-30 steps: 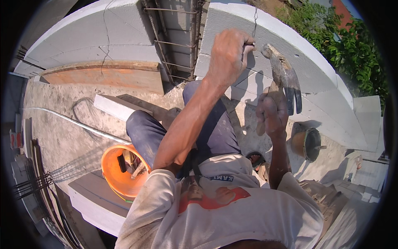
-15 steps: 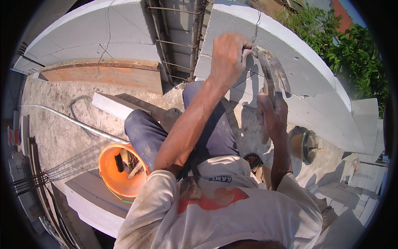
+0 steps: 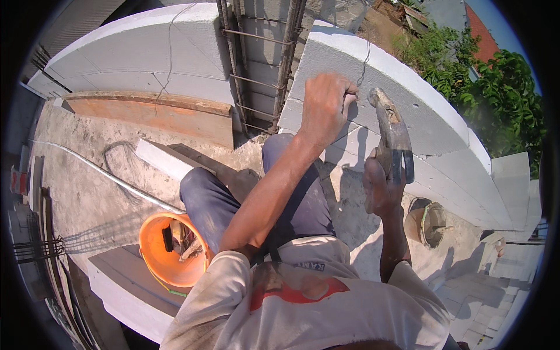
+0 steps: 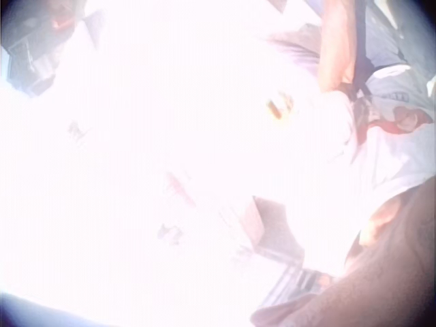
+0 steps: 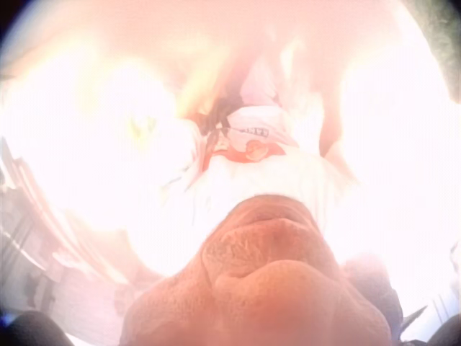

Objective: The person is working on a construction site, initially securing metal rebar with wire using pliers and a hammer. Later, the person applies mortar from a bucket onto a concrete surface and places white rectangular tiles, tapping them into position with a hammer.

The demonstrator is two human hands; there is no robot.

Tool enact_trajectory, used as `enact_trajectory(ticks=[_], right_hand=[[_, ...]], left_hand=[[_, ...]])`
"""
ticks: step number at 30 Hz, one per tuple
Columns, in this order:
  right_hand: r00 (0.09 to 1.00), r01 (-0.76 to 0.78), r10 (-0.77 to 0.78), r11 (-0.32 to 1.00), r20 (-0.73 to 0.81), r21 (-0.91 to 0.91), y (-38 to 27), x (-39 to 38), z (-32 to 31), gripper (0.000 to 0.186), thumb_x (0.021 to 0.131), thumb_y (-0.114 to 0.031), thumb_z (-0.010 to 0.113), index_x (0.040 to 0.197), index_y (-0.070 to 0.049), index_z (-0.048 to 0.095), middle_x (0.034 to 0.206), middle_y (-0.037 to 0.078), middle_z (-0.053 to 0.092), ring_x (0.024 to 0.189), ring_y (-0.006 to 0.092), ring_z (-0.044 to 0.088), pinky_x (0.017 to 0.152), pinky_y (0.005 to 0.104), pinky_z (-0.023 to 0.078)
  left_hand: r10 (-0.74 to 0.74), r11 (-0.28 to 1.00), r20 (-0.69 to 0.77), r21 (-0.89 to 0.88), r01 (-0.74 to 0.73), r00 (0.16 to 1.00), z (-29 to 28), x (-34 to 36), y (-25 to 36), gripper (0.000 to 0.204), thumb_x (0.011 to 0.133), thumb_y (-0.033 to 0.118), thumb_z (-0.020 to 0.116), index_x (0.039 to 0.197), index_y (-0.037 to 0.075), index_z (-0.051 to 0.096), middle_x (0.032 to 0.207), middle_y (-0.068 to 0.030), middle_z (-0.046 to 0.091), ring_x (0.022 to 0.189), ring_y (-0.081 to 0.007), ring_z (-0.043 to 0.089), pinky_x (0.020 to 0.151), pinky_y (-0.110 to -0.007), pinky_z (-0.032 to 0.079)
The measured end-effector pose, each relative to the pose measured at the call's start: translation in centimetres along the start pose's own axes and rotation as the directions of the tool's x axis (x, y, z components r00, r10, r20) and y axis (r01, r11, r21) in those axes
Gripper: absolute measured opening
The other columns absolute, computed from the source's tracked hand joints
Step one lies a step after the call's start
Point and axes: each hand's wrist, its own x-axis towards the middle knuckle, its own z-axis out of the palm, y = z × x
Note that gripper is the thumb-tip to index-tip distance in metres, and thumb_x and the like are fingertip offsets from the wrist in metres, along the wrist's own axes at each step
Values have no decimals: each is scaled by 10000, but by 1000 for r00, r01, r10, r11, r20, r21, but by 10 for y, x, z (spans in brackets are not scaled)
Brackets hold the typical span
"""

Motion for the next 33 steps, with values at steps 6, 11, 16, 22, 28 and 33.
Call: enact_trajectory(ticks=[6,11,16,22,28,33], right_hand=[[991,-113,117,990,57,-79,11,3,-7,321,1029,-336,617,935,-32,578,611,-13,482,475,70,437,439,274,356],[999,-35,33,998,42,47,19,-5,-13,291,1055,-302,567,926,-42,541,610,-6,455,434,74,417,404,267,346],[994,-106,111,982,-23,157,21,-7,-10,298,1014,-333,613,962,-41,583,599,-26,479,450,69,458,425,253,368],[999,-47,50,983,-10,180,21,-11,-1,269,1048,-319,581,1012,-56,539,696,-12,470,502,77,446,446,258,367],[981,167,-142,965,132,-201,52,-2,-17,278,1016,-327,618,1023,-56,559,691,-4,480,526,75,430,480,281,357],[995,-50,68,974,72,-220,17,6,-3,255,971,-250,661,909,-13,589,728,57,575,584,218,505,638,352,481]], left_hand=[[3,1000,55,28,-5,998,-6,0,2,304,771,-26,774,1021,66,629,962,-103,648,888,-320,609,805,-426,425],[91,995,118,33,-96,989,-36,31,10,413,734,-93,737,1097,80,642,1073,-102,671,1039,-309,628,867,-428,442],[503,757,248,335,-561,828,-31,117,16,430,802,-49,725,1208,81,665,1206,-58,664,1091,-234,640,977,-433,477],[398,516,660,413,-750,637,-14,167,-15,382,816,0,692,1194,61,679,1240,-81,659,1176,-256,577,1045,-451,400],[369,511,703,394,-764,609,1,170,-25,351,831,50,659,1180,42,693,1274,-104,654,1261,-278,514,1113,-469,323],[328,497,735,400,-770,594,-4,167,-33,340,843,92,631,1168,26,705,1302,-123,649,1332,-296,462,1170,-484,259]])
